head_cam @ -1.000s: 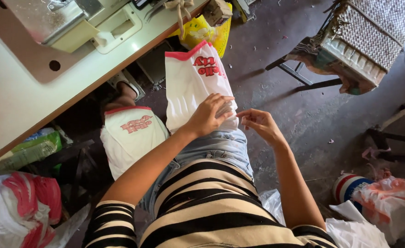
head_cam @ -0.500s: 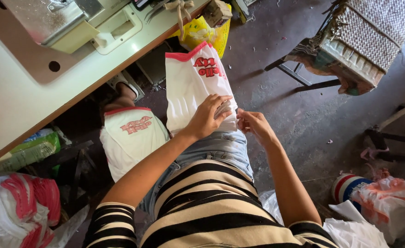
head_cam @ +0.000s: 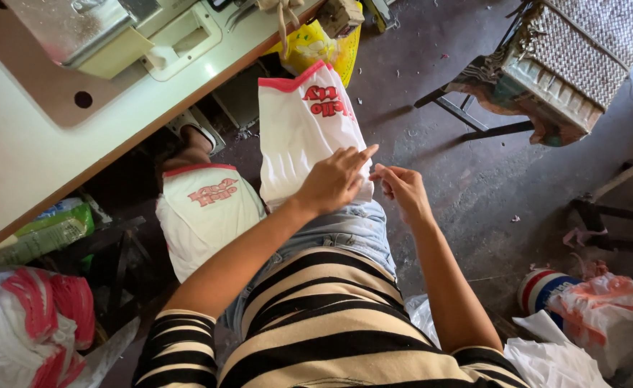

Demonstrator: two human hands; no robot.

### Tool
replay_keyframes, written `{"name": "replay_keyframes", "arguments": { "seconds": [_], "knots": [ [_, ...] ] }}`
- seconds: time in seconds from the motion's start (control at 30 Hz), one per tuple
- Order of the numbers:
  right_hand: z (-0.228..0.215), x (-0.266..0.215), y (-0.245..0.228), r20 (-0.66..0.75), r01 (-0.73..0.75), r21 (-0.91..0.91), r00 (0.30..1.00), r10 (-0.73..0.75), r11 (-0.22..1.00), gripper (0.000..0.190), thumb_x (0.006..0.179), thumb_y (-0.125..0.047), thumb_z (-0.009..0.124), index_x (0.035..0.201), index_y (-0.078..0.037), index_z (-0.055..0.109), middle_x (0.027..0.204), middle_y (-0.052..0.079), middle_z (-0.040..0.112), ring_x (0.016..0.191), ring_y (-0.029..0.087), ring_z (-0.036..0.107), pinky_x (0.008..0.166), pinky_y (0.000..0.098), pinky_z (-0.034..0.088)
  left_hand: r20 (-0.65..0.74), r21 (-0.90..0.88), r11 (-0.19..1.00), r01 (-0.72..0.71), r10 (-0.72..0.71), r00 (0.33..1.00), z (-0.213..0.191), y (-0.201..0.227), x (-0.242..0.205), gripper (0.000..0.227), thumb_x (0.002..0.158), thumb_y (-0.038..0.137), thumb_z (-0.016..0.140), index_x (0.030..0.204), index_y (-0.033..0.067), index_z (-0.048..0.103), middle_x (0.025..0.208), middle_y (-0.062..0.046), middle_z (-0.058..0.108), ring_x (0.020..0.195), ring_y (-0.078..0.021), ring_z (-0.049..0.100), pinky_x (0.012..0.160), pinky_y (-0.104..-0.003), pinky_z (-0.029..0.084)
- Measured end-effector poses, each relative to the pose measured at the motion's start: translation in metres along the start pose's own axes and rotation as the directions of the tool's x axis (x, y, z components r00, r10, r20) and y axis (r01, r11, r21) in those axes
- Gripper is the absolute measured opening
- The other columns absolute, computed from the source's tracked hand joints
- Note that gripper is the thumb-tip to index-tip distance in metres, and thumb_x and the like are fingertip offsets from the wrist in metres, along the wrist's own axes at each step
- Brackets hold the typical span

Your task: A person is seen folding and stacking small white garments with red trim at a sewing factory workstation.

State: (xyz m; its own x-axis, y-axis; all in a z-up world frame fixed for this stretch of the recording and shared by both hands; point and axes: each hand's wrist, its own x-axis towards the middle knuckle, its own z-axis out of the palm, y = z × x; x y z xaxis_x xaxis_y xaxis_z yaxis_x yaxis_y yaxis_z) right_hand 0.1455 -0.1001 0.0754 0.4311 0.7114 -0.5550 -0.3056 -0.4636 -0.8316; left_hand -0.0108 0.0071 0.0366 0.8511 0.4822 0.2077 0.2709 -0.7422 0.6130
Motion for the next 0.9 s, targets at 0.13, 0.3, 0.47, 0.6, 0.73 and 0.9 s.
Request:
{"name": "replay_keyframes", "arguments": {
  "seconds": [0.13,0.3,0.47,0.6,0.73,0.9],
  "knots": [
    [-0.016,0.007,0.023,0.040,0.031,-0.119,0.999,-0.026,0.992,0.044,0.102,-0.035,0.069,0.086,0.006,0.073,0.058,0.006,0.044,0.049,0.011,0.043,0.047,0.0255,0.035,0.034,0.032,0.999,-0.041,0.039,0.999,-0.017,-0.001,0.005,0.039,0.090,0.013,0.065,0.129,0.0199,0.060,0.110,-0.010,0.059,0.096,-0.0341,0.067,0.078,-0.045,0.062],
    [-0.012,0.014,0.033,0.057,-0.028,-0.036,0.998,0.030,0.999,0.049,0.102,-0.040,0.068,0.090,0.006,0.074,0.060,0.007,0.043,0.050,0.013,0.042,0.047,0.0260,0.033,0.091,-0.023,0.999,-0.042,0.044,0.995,-0.012,-0.002,0.005,0.017,0.084,0.022,0.071,0.098,0.0153,0.066,0.110,-0.006,0.052,0.100,-0.0314,0.064,0.075,-0.043,0.062],
    [-0.009,0.003,0.012,0.024,-0.025,-0.036,0.999,0.026,0.999,0.051,0.104,-0.043,0.066,0.097,0.007,0.074,0.062,0.004,0.043,0.052,0.009,0.043,0.048,0.0231,0.032,0.049,0.085,0.994,-0.068,0.064,0.997,0.005,-0.007,0.004,0.016,0.086,0.022,0.074,0.098,0.0157,0.065,0.112,-0.004,0.052,0.100,-0.0292,0.065,0.073,-0.040,0.063],
    [-0.025,0.010,0.032,0.014,0.015,-0.181,1.000,-0.013,0.983,0.054,0.103,-0.044,0.066,0.085,0.006,0.075,0.055,0.006,0.043,0.045,0.013,0.043,0.045,0.0261,0.033,0.036,0.084,0.991,-0.102,0.099,0.994,-0.018,0.001,0.005,0.016,0.086,0.020,0.071,0.100,0.0136,0.067,0.110,-0.007,0.053,0.097,-0.0313,0.066,0.072,-0.042,0.063],
    [-0.017,0.006,0.036,0.053,-0.055,-0.042,0.997,0.057,0.998,0.050,0.102,-0.041,0.069,0.094,0.008,0.073,0.064,0.007,0.047,0.058,0.013,0.047,0.051,0.0264,0.037,0.051,0.078,0.991,-0.105,0.101,0.994,-0.018,0.007,0.005,0.018,0.086,0.021,0.074,0.100,0.0121,0.067,0.110,-0.008,0.054,0.099,-0.0313,0.067,0.074,-0.040,0.063],
    [-0.020,0.005,0.033,0.059,-0.037,-0.003,0.998,0.037,0.999,0.050,0.103,-0.042,0.069,0.098,0.008,0.073,0.065,0.008,0.047,0.059,0.014,0.049,0.052,0.0256,0.040,0.061,0.184,0.979,-0.090,0.080,0.995,-0.014,0.010,0.007,0.034,0.077,0.030,0.085,0.102,0.0156,0.066,0.111,-0.006,0.053,0.096,-0.0292,0.066,0.072,-0.041,0.064]
  ]
}}
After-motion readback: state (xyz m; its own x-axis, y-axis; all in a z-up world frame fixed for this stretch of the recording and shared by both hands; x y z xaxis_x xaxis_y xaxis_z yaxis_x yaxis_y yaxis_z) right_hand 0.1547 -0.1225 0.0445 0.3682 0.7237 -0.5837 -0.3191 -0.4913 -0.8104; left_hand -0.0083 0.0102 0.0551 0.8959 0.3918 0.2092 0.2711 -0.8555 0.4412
